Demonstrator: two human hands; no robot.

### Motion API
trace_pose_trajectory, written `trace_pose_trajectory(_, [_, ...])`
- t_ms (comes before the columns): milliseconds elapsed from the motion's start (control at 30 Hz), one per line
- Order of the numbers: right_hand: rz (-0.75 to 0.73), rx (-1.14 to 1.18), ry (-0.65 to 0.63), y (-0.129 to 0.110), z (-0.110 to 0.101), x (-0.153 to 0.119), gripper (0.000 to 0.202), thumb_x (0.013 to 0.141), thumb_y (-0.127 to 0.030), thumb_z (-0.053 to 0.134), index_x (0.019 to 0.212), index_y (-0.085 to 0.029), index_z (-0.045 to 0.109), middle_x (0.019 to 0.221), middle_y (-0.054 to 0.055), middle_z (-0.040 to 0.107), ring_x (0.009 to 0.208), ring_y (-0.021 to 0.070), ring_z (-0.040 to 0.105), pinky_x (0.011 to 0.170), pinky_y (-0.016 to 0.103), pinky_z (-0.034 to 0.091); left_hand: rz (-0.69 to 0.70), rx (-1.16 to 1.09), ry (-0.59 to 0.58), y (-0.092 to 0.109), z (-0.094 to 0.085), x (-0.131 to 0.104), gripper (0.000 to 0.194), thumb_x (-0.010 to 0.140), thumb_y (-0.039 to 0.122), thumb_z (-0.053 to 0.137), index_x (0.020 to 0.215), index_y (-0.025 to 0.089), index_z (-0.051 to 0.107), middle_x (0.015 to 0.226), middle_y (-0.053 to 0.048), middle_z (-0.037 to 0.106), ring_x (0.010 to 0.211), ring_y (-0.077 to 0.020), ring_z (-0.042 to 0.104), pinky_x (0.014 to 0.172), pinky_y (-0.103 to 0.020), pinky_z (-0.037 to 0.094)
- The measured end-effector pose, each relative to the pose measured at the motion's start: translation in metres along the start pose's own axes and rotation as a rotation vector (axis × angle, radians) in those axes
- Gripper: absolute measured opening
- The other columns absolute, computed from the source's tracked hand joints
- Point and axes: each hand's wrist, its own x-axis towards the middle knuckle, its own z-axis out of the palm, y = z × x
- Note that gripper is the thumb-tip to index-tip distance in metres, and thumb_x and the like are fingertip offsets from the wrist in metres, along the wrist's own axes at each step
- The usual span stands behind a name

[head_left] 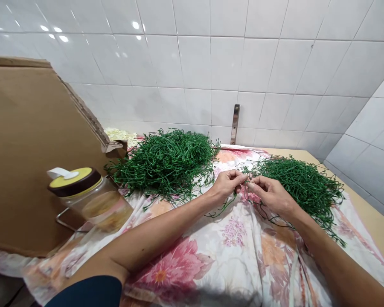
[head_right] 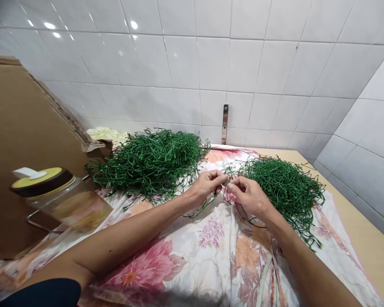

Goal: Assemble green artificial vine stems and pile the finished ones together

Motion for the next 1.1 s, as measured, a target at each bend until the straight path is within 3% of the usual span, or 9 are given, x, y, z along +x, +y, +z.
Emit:
trace_pose_trajectory(167, [0.077, 0.102, 0.012, 0.005, 0.013, -0.001, 0.034, 0.085, -0.049, 0.071, 0.088, -0.017, 0.062, 0.080, 0.004, 0.068, 0.071, 0.0166, 0.062, 0.064, 0.028, 0.046, 0.015, -0.011, 0.056, 0.001, 0.001, 0.001, 0.044, 0.072, 0.055, 0.079, 0.071, 0.014, 0.063, 0.059, 0.002, 0.057, 0.050, -0.0078, 0.047, 0.050, -0.023, 0.034])
trace_pose_trajectory(433, [0.164, 0.208, 0.096, 0.006, 0.020, -0.002, 0.040, 0.079, -0.049, 0.076, 0.094, -0.018, 0.057, 0.077, 0.002, 0.066, 0.068, 0.0168, 0.061, 0.062, 0.028, 0.045, -0.011, -0.036, 0.050, 0.003, 0.004, -0.001, 0.046, 0.068, 0.054, 0.083, 0.072, 0.014, 0.062, 0.055, 0.003, 0.054, 0.048, -0.0078, 0.046, 0.049, -0.023, 0.034])
trace_pose_trajectory(633, [0.036, -0.135, 0.100, 0.009, 0.011, -0.001, 0.032, 0.093, -0.046, 0.058, 0.078, -0.018, 0.062, 0.071, 0.000, 0.060, 0.065, 0.0148, 0.052, 0.063, 0.027, 0.040, -0.017, -0.015, 0.001, 0.002, -0.001, 0.000, 0.042, 0.076, 0.053, 0.077, 0.071, 0.014, 0.061, 0.056, 0.003, 0.054, 0.049, -0.0074, 0.045, 0.050, -0.023, 0.032])
trace_pose_trajectory(833, [-0.092, -0.464, 0.177, 0.007, 0.005, -0.003, 0.026, 0.097, -0.037, 0.054, 0.089, -0.020, 0.071, 0.084, 0.003, 0.070, 0.072, 0.0177, 0.059, 0.070, 0.030, 0.041, -0.041, 0.046, -0.043, -0.002, -0.003, 0.001, 0.040, 0.078, 0.051, 0.073, 0.069, 0.015, 0.058, 0.058, 0.003, 0.052, 0.051, -0.0085, 0.044, 0.051, -0.024, 0.031])
trace_pose_trajectory(1000, [-0.205, -0.647, 0.196, 0.013, 0.002, -0.004, 0.024, 0.100, -0.034, 0.052, 0.093, -0.021, 0.070, 0.089, 0.005, 0.072, 0.080, 0.0197, 0.064, 0.076, 0.030, 0.041, 0.023, 0.265, 0.018, -0.007, 0.000, -0.001, 0.030, 0.084, 0.041, 0.062, 0.069, 0.017, 0.053, 0.060, 0.004, 0.047, 0.055, -0.0092, 0.040, 0.054, -0.024, 0.029])
trace_pose_trajectory(1100, [-0.223, -0.715, 0.171, 0.016, 0.002, -0.005, 0.026, 0.102, -0.034, 0.049, 0.091, -0.021, 0.068, 0.085, 0.005, 0.071, 0.076, 0.0190, 0.062, 0.073, 0.029, 0.039, 0.074, 0.444, 0.053, -0.008, 0.000, -0.002, 0.036, 0.088, 0.044, 0.057, 0.065, 0.017, 0.049, 0.062, 0.004, 0.043, 0.060, -0.0103, 0.039, 0.058, -0.025, 0.029])
